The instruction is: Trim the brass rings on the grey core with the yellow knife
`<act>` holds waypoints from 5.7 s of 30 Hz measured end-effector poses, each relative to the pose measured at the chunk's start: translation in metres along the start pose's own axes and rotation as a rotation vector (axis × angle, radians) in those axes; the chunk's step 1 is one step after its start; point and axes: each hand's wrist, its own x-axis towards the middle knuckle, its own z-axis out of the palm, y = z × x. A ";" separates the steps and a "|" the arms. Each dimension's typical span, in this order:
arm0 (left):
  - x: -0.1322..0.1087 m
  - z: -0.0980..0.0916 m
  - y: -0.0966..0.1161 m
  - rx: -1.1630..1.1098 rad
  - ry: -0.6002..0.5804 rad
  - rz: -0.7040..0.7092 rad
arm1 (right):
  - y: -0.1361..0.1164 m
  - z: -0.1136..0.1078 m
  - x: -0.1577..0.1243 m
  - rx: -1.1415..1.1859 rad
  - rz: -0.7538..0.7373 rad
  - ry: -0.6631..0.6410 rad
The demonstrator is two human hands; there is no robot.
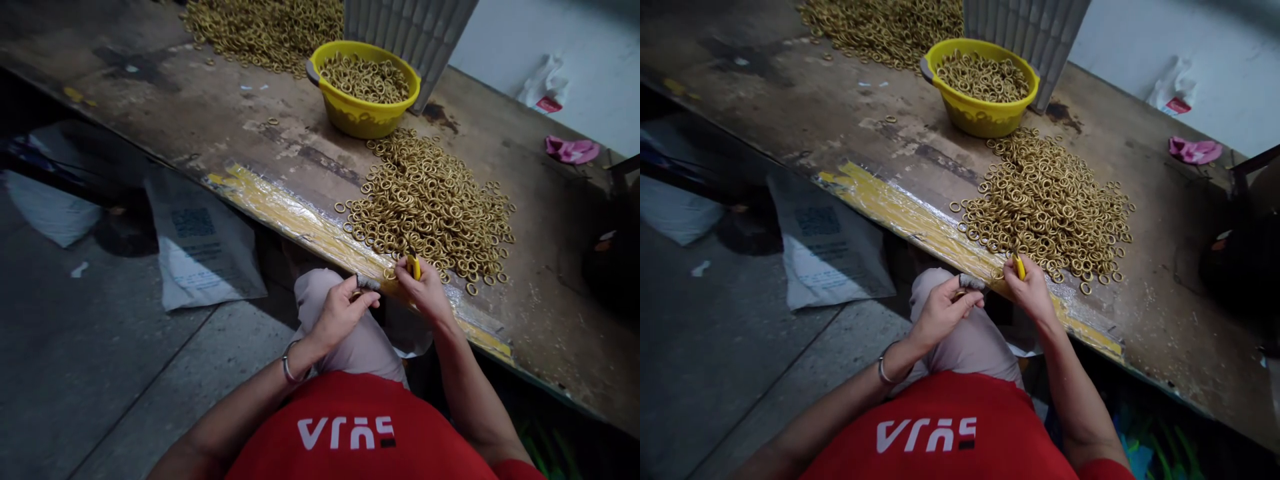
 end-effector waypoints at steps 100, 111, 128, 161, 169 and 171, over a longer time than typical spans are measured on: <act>-0.021 -0.018 0.003 -0.439 -0.299 -0.380 | -0.006 0.015 -0.054 -0.054 -0.355 -0.106; -0.021 -0.012 0.001 0.031 -0.129 -0.071 | 0.009 0.015 -0.065 -0.711 -0.364 -0.156; -0.024 -0.010 0.004 -0.356 -0.223 -0.213 | 0.000 0.021 0.011 -1.025 -0.253 0.005; -0.005 -0.012 0.004 -0.167 0.029 -0.215 | -0.009 0.014 -0.031 -0.379 -0.231 -0.154; -0.008 -0.006 0.005 -0.145 0.033 -0.178 | -0.004 0.018 -0.041 -0.867 -0.262 -0.163; -0.008 -0.005 0.005 -0.123 0.047 -0.162 | -0.006 0.019 -0.039 -0.890 -0.261 -0.168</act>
